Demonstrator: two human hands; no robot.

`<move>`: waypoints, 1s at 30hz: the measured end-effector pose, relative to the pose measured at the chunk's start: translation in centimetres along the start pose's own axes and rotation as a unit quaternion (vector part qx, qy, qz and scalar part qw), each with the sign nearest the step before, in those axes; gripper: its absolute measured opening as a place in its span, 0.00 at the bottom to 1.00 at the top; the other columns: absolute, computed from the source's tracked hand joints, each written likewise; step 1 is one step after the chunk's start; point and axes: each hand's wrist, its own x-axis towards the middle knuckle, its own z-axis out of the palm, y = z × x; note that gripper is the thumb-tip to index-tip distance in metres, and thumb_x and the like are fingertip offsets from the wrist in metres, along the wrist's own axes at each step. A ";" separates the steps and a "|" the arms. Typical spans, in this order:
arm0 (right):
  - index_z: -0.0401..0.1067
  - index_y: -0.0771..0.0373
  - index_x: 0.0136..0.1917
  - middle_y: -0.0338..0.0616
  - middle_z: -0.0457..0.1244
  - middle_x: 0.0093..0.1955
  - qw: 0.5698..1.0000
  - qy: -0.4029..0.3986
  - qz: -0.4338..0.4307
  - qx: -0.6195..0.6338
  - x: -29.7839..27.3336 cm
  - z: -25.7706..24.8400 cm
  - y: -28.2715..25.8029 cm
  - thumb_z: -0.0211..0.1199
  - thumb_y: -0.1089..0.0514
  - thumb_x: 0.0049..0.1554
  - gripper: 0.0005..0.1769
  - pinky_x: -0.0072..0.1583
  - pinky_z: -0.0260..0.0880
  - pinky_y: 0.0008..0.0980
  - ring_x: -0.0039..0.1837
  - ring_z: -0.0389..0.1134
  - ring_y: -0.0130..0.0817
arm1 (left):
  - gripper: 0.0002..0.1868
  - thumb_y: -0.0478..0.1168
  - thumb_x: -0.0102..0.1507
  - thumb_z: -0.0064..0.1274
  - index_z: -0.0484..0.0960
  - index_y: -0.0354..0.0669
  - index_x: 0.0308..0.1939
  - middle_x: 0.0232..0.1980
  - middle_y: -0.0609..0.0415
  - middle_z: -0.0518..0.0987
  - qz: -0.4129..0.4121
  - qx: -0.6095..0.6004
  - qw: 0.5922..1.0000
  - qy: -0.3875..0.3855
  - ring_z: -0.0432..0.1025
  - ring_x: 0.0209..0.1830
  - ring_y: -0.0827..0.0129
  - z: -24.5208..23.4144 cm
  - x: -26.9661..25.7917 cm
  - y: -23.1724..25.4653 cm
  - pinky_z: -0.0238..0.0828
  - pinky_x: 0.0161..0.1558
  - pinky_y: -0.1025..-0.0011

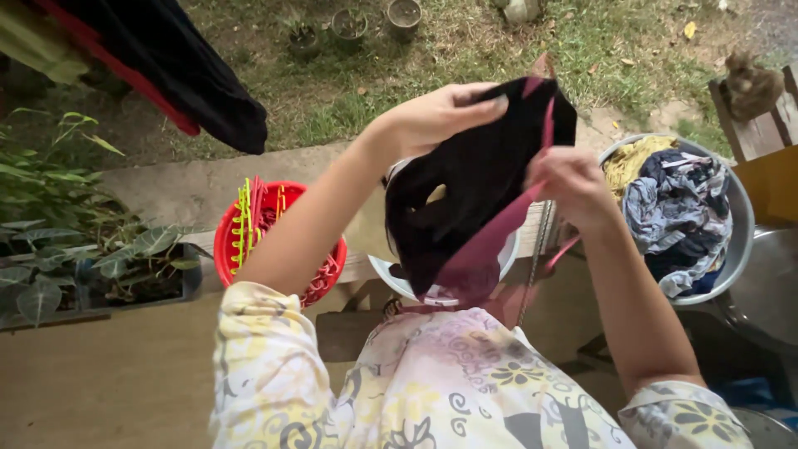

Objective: Taking wet clothes from a basin, putting them on hangers, and hanging them on a clothesline.

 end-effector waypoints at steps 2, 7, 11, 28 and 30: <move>0.74 0.65 0.43 0.41 0.65 0.40 0.983 0.052 -0.077 0.160 0.0 0.0 -0.3 0.58 0.55 0.67 0.14 0.39 0.57 0.26 0.38 0.61 0.27 | 0.22 0.48 0.67 0.57 0.76 0.45 0.62 0.53 0.61 0.85 0.053 0.168 0.983 -0.061 0.80 0.49 0.79 0.1 -1.6 1.4 0.78 0.56 0.74; 0.73 0.66 0.42 0.35 0.60 0.35 0.992 0.056 -0.042 0.106 -0.4 0.1 1.8 0.58 0.57 0.69 0.14 0.38 0.53 0.23 0.35 0.56 0.21 | 0.18 0.42 0.66 0.61 0.80 0.35 0.56 0.45 0.63 0.82 0.139 0.327 0.933 -0.060 0.72 0.44 0.80 -6.6 -3.5 -4.7 0.73 0.50 0.73; 0.74 0.68 0.43 0.35 0.60 0.32 0.989 0.059 -0.035 -0.132 0.0 0.6 -0.7 0.62 0.61 0.65 0.09 0.36 0.52 0.24 0.34 0.56 0.19 | 0.13 0.40 0.72 0.58 0.84 0.30 0.43 0.36 0.65 0.76 0.094 0.183 0.978 0.033 0.64 0.35 0.80 -7.8 -3.8 -7.1 0.63 0.37 0.74; 0.77 0.64 0.46 0.45 0.63 0.32 0.963 0.045 -0.052 -0.259 0.2 6.1 -2.1 0.66 0.60 0.60 0.04 0.38 0.63 0.33 0.34 0.62 0.30 | 0.21 0.48 0.75 0.52 0.82 0.29 0.40 0.30 0.64 0.73 0.126 0.358 0.925 -0.005 0.62 0.29 0.81 0.6 -0.8 1.8 0.62 0.32 0.75; 0.77 0.63 0.47 0.47 0.64 0.32 0.952 0.010 -0.088 -0.295 0.3 6.9 -3.1 0.66 0.61 0.58 0.04 0.38 0.65 0.35 0.34 0.63 0.35 | 0.22 0.49 0.74 0.53 0.81 0.29 0.37 0.27 0.63 0.70 0.123 0.425 0.897 0.002 0.60 0.27 0.80 1.3 -0.7 2.4 0.59 0.30 0.75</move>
